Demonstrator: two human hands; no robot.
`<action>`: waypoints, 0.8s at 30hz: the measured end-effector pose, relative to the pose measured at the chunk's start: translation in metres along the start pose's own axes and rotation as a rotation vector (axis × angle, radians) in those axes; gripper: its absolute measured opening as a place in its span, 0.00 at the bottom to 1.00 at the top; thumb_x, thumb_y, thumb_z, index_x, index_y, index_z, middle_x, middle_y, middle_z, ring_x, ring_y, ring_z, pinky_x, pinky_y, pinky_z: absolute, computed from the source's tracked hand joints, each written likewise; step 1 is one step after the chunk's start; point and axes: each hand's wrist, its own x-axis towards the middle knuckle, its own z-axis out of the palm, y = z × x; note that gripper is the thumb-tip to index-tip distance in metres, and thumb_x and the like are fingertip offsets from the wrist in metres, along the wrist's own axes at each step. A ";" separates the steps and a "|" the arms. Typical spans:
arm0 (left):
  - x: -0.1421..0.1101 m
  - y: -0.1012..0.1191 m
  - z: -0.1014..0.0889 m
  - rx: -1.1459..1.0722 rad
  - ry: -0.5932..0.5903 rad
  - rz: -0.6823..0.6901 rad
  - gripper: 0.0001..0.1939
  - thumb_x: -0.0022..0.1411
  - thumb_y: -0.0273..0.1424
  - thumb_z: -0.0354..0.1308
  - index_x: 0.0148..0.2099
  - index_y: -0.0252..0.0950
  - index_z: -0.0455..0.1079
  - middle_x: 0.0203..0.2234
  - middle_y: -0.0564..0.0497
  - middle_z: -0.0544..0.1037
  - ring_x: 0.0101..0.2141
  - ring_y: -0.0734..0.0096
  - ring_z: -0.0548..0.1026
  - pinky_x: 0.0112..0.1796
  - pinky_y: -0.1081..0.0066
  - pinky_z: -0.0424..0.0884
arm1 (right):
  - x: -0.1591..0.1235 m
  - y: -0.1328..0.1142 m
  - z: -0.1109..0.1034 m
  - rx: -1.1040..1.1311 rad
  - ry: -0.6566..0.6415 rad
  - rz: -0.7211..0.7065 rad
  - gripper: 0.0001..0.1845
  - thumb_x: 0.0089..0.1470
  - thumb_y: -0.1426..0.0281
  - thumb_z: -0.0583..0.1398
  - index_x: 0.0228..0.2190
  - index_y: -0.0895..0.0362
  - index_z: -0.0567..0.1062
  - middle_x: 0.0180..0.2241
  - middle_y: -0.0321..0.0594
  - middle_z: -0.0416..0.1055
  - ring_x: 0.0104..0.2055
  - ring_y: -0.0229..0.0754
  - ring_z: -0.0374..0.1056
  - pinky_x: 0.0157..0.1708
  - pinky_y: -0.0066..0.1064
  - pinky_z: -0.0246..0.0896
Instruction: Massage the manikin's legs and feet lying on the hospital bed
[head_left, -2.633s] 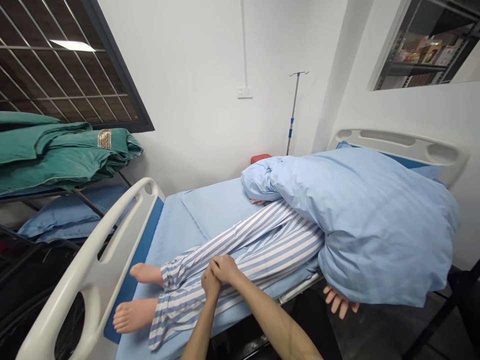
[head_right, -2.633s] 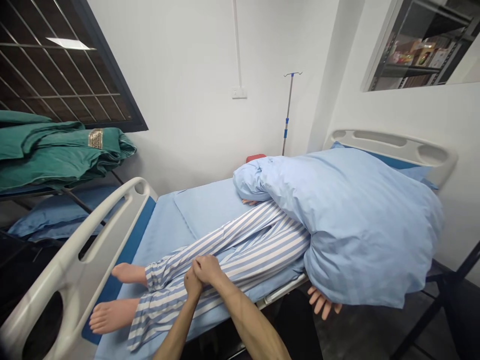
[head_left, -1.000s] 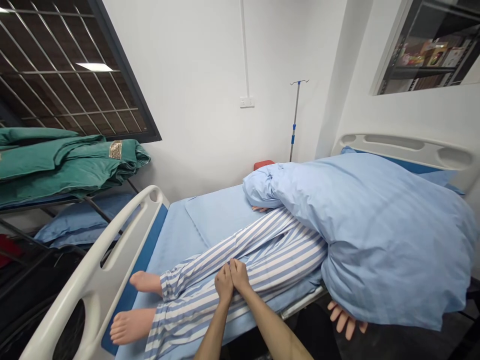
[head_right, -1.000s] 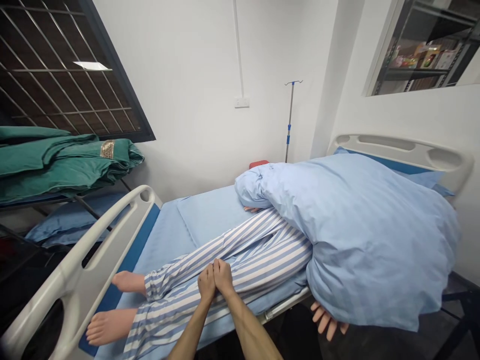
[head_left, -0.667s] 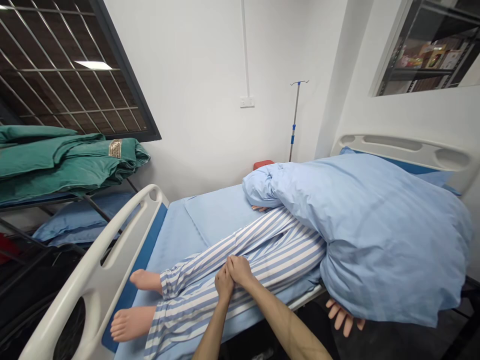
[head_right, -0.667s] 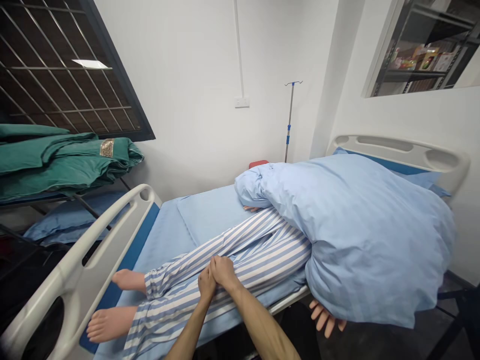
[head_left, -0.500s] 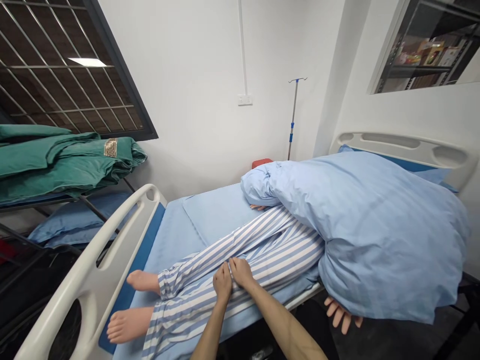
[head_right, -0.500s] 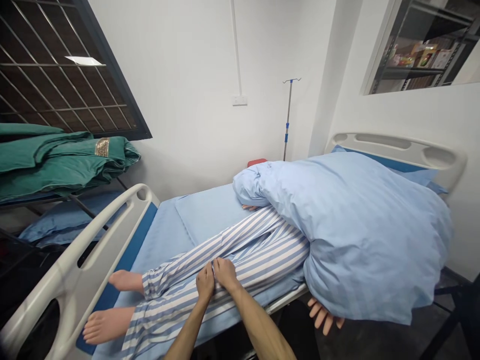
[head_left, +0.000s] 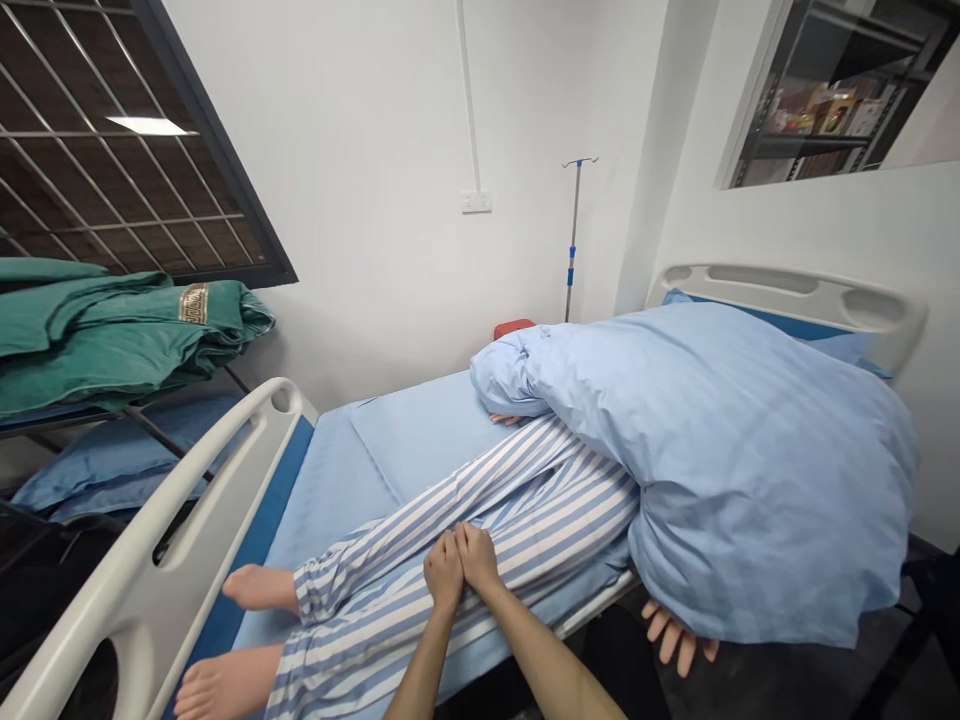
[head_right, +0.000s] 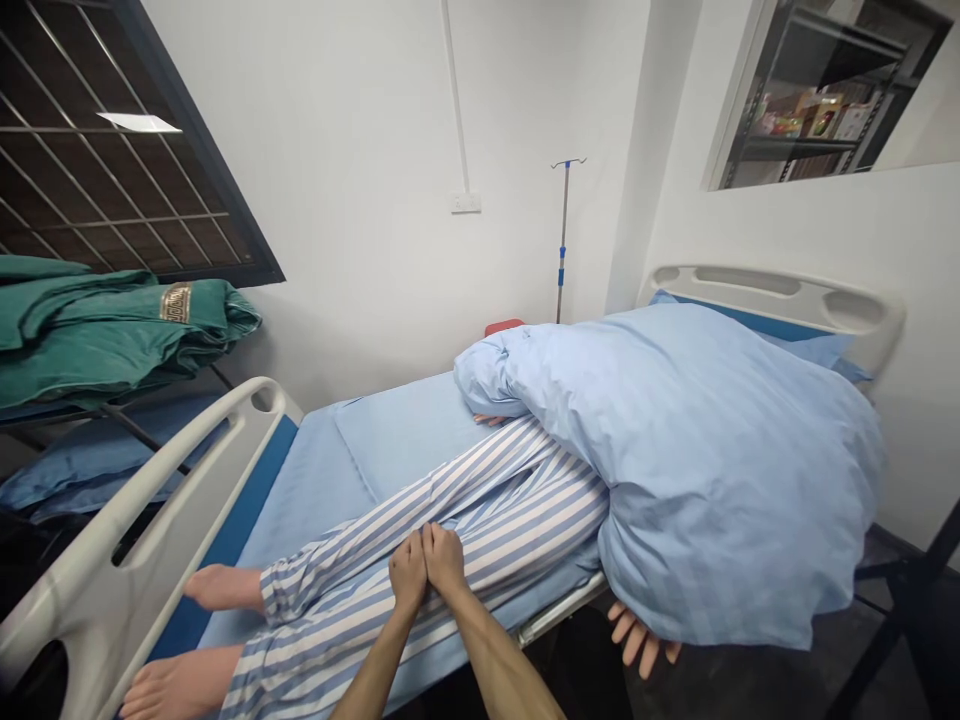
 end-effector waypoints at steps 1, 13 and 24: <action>0.000 -0.002 0.000 0.011 0.000 0.001 0.21 0.67 0.34 0.45 0.21 0.39 0.63 0.21 0.48 0.75 0.27 0.65 0.69 0.32 0.68 0.59 | 0.000 -0.001 -0.001 -0.020 -0.005 -0.004 0.21 0.68 0.68 0.49 0.27 0.52 0.77 0.28 0.43 0.79 0.34 0.48 0.76 0.31 0.30 0.56; -0.003 -0.002 0.000 0.093 -0.038 0.030 0.19 0.68 0.30 0.47 0.23 0.39 0.66 0.24 0.45 0.76 0.28 0.64 0.70 0.33 0.68 0.58 | 0.006 -0.005 -0.047 -0.303 -0.137 -0.229 0.18 0.68 0.67 0.53 0.35 0.55 0.81 0.34 0.45 0.82 0.34 0.45 0.76 0.32 0.31 0.57; 0.002 0.025 0.006 -0.009 -0.034 0.051 0.23 0.67 0.33 0.43 0.18 0.39 0.55 0.15 0.53 0.64 0.24 0.70 0.65 0.32 0.71 0.59 | 0.011 0.020 -0.039 -0.085 -0.010 -0.060 0.21 0.69 0.68 0.50 0.28 0.55 0.78 0.28 0.41 0.79 0.31 0.41 0.73 0.29 0.29 0.49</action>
